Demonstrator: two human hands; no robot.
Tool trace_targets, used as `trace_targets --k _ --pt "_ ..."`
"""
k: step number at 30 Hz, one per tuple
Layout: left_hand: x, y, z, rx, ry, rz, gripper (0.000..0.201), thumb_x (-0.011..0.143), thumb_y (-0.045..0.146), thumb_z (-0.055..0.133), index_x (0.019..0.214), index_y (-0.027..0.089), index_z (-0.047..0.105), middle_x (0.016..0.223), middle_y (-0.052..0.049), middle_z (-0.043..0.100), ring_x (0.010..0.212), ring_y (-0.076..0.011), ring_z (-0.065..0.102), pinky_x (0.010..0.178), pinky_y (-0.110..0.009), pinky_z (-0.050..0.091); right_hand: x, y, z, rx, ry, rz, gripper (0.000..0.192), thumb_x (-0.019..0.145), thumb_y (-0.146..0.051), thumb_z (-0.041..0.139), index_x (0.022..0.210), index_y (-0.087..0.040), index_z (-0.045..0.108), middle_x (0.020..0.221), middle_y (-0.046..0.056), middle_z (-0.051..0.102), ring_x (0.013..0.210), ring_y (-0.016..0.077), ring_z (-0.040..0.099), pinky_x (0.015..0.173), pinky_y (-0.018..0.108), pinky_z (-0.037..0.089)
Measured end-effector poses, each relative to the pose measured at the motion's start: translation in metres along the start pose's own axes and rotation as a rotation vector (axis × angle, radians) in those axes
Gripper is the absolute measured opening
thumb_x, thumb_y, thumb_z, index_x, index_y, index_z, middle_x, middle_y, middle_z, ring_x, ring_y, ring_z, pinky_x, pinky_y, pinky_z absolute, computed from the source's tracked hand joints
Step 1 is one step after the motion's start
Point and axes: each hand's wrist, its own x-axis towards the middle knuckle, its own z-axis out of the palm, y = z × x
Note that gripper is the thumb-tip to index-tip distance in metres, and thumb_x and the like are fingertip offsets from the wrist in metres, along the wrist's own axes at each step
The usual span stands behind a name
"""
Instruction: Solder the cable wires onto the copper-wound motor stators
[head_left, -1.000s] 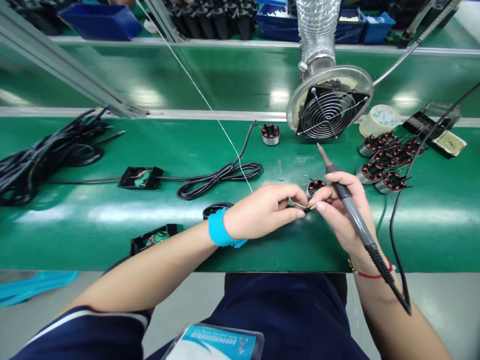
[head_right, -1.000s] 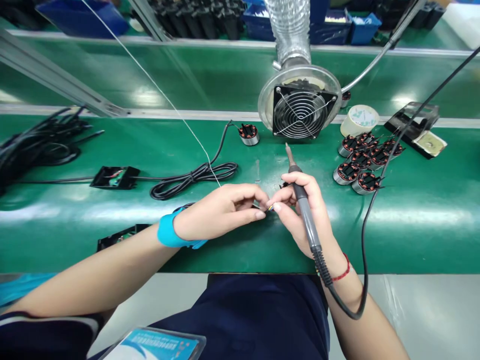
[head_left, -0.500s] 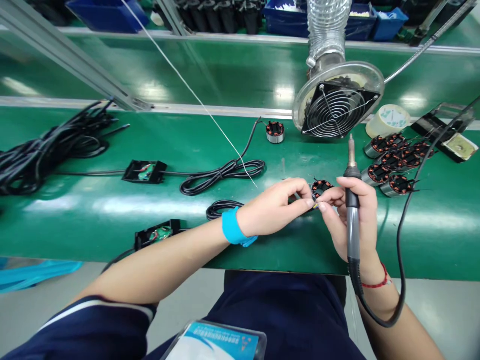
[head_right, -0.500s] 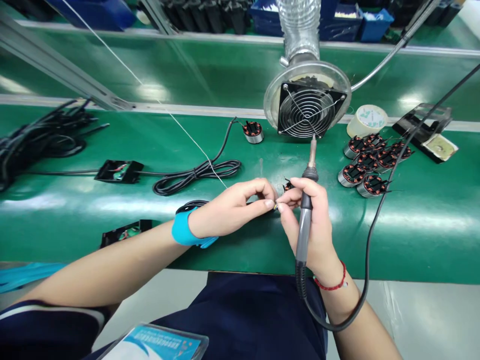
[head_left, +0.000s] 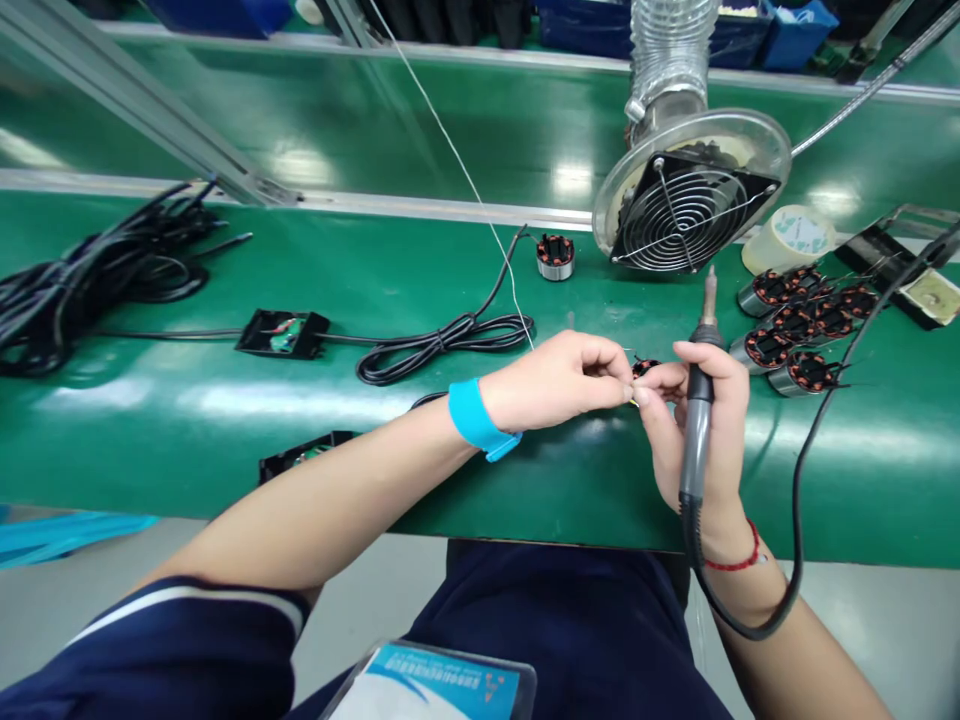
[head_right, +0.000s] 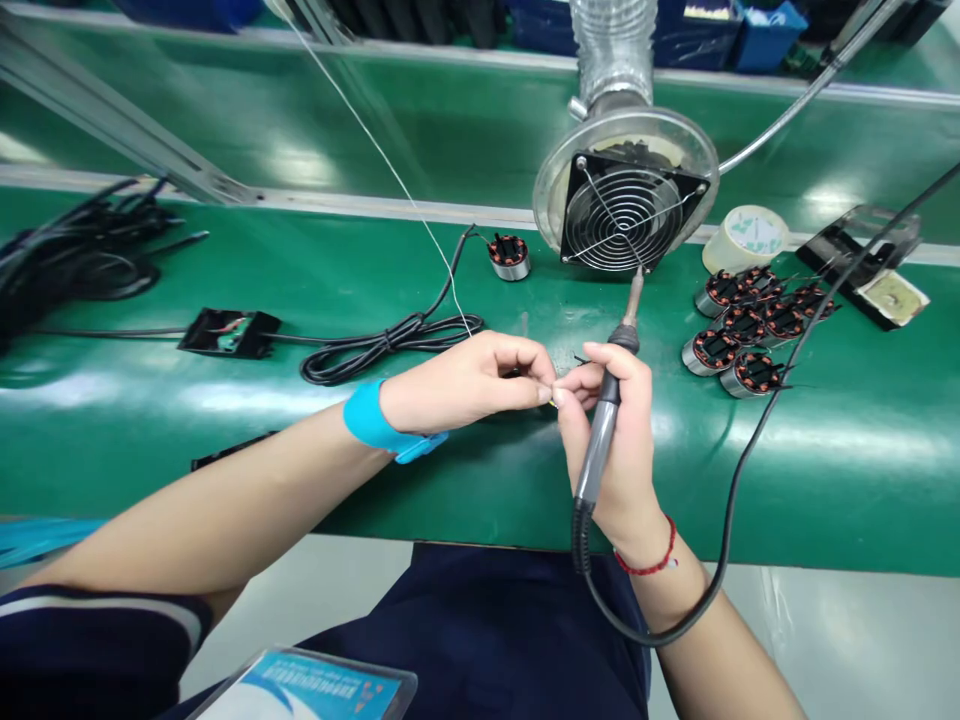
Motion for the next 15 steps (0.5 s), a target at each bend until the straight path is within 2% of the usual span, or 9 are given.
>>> trace_targets --k 4,7,9,12,15 --pt "0.017 -0.012 -0.005 0.124 0.173 0.059 0.009 0.071 0.011 0.058 0.063 0.013 0.062 0.062 0.004 0.057 0.062 -0.0082 0.049 0.063 -0.022 0.039 0.003 0.003 -0.01 -0.196 0.051 0.054 0.041 0.092 -0.02 0.062 0.129 -0.033 0.05 0.097 0.0 0.072 0.086 0.0162 0.069 0.08 0.035 0.057" --pt "0.028 -0.02 -0.01 0.21 0.212 0.097 0.009 0.072 0.012 0.059 0.064 0.013 0.063 0.063 0.003 0.059 0.062 -0.0089 0.049 0.062 -0.023 0.039 -0.002 0.002 -0.024 -0.3 0.057 0.066 0.045 0.096 -0.026 0.058 0.14 -0.034 0.048 0.097 0.002 0.074 0.08 0.0179 0.071 0.075 0.037 0.059" --pt "0.03 -0.022 -0.013 0.259 0.203 0.143 0.009 0.073 0.013 0.059 0.065 0.013 0.065 0.068 0.001 0.063 0.065 -0.0102 0.053 0.066 -0.024 0.042 -0.009 0.003 -0.029 -0.35 0.096 0.008 0.043 0.094 -0.03 0.061 0.137 -0.033 0.054 0.099 0.003 0.073 0.075 0.0178 0.069 0.072 0.037 0.058" --pt "0.028 -0.022 -0.016 0.317 0.196 0.208 0.012 0.074 0.012 0.059 0.067 0.014 0.068 0.074 0.0 0.066 0.069 -0.0115 0.057 0.071 -0.026 0.044 -0.02 0.007 -0.03 -0.416 0.207 -0.133 0.034 0.089 -0.029 0.067 0.123 -0.03 0.065 0.093 0.002 0.071 0.068 0.0169 0.064 0.068 0.036 0.057" --pt "0.024 -0.02 -0.018 0.358 0.189 0.26 0.015 0.075 0.011 0.058 0.068 0.015 0.07 0.075 -0.001 0.067 0.07 -0.0117 0.057 0.073 -0.027 0.045 -0.026 0.01 -0.029 -0.408 0.217 -0.264 0.034 0.085 -0.024 0.07 0.119 -0.026 0.067 0.086 0.003 0.069 0.059 0.015 0.06 0.056 0.032 0.051"
